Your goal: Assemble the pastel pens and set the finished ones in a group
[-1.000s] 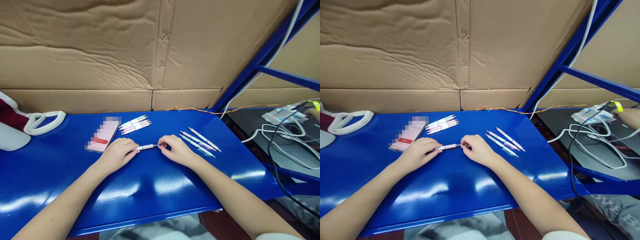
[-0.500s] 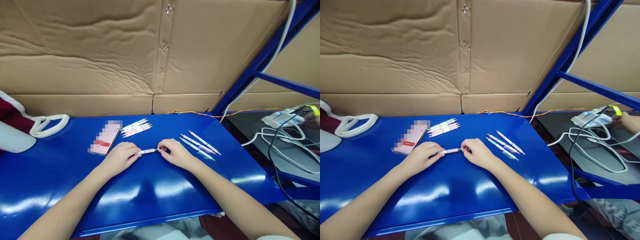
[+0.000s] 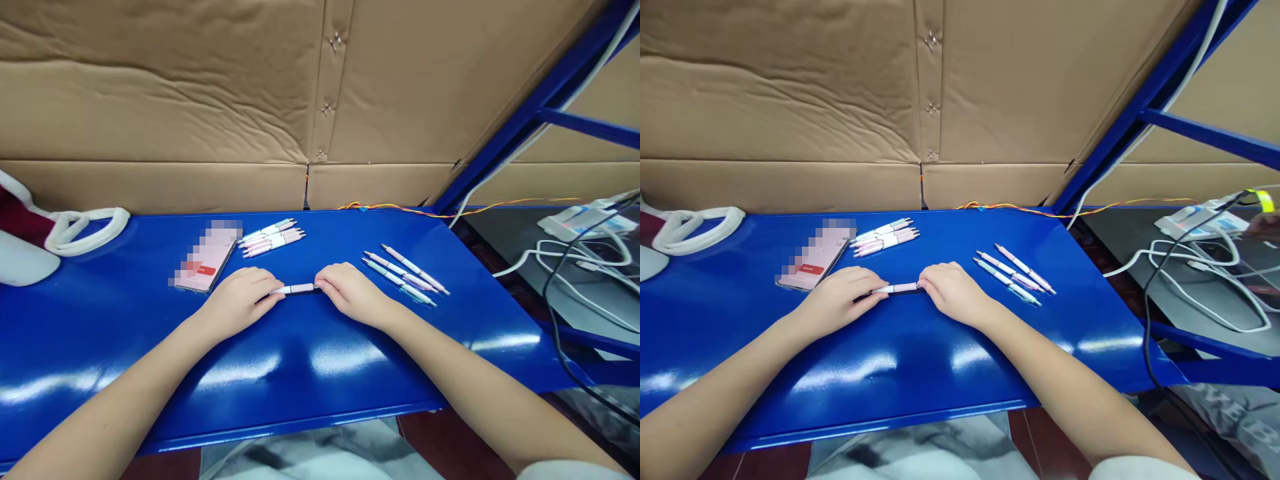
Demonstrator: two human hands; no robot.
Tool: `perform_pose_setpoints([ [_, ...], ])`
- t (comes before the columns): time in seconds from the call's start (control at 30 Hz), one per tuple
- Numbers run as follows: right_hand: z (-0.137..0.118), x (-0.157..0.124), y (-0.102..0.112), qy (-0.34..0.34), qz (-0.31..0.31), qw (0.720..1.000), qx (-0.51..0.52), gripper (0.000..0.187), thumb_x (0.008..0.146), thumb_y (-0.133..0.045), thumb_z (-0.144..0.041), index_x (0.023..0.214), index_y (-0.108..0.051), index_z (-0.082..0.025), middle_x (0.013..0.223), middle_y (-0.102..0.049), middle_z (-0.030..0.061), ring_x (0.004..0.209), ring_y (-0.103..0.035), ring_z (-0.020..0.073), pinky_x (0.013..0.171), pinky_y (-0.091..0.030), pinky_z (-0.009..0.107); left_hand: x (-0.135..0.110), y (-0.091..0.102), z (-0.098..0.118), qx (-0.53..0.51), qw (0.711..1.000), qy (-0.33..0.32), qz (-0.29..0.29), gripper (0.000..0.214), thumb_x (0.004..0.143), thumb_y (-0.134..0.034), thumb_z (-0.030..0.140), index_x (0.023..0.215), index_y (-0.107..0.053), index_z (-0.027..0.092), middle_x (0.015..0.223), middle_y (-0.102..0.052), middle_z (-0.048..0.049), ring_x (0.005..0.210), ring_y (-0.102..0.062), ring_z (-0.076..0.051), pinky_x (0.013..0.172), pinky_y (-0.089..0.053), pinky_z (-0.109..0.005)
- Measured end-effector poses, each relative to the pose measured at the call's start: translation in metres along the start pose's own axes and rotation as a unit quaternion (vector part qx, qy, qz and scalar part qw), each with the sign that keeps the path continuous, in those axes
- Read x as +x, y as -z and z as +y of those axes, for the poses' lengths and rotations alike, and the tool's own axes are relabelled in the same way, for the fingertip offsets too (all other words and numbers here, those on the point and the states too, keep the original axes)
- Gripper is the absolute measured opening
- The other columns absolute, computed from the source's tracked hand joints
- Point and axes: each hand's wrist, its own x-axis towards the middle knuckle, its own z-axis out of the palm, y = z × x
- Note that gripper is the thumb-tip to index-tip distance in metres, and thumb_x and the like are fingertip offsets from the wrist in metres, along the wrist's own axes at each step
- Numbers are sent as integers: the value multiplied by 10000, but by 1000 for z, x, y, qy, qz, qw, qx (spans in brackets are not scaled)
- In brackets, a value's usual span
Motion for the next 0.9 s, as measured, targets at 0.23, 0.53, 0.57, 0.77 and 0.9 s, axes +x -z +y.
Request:
perform_pose_setpoints([
  [0.23, -1, -3, 3, -11, 23, 998, 60, 351, 812, -642, -290, 1119, -517, -175, 963, -612, 64, 873, -569, 198, 805, -440, 343, 1, 1, 1, 3, 1000, -1, 4, 244, 929, -463, 324, 972, -660, 187, 905, -682, -53, 853, -618, -178, 786, -477, -313],
  [0.53, 0, -1, 4, 36, 15, 999, 34, 155, 890, -549, -319, 935, -563, -172, 933, -597, 73, 880, -533, 195, 818, -426, 342, 0, 1, 0, 6, 1000, -4, 2, 251, 934, -456, 328, 981, -656, 184, 915, -683, -57, 851, -615, -179, 791, -482, -321],
  [0.57, 1, -1, 4, 37, 22, 998, 36, 178, 873, -576, -326, 964, -556, -174, 963, -593, 77, 905, -529, 199, 829, -426, 344, 0, 1, 0, 7, 1000, -5, 4, 253, 934, -456, 329, 984, -657, 185, 914, -683, -59, 851, -616, -180, 789, -483, -321],
  [0.77, 0, -1, 6, 52, 3, 999, -6, 161, 938, -435, -237, 904, -582, -182, 937, -613, 81, 938, -534, 206, 873, -403, 374, 0, 0, -2, 14, 1000, -7, 7, 260, 931, -453, 327, 987, -663, 184, 908, -684, -63, 847, -621, -180, 790, -488, -324],
  [0.9, -2, -1, 5, 44, 17, 999, -12, 173, 889, -544, -321, 996, -560, -186, 1056, -596, 103, 1031, -511, 235, 890, -403, 390, 0, 0, -1, 12, 1000, -4, 8, 250, 930, -459, 325, 985, -663, 190, 911, -685, -56, 850, -618, -179, 785, -484, -319],
])
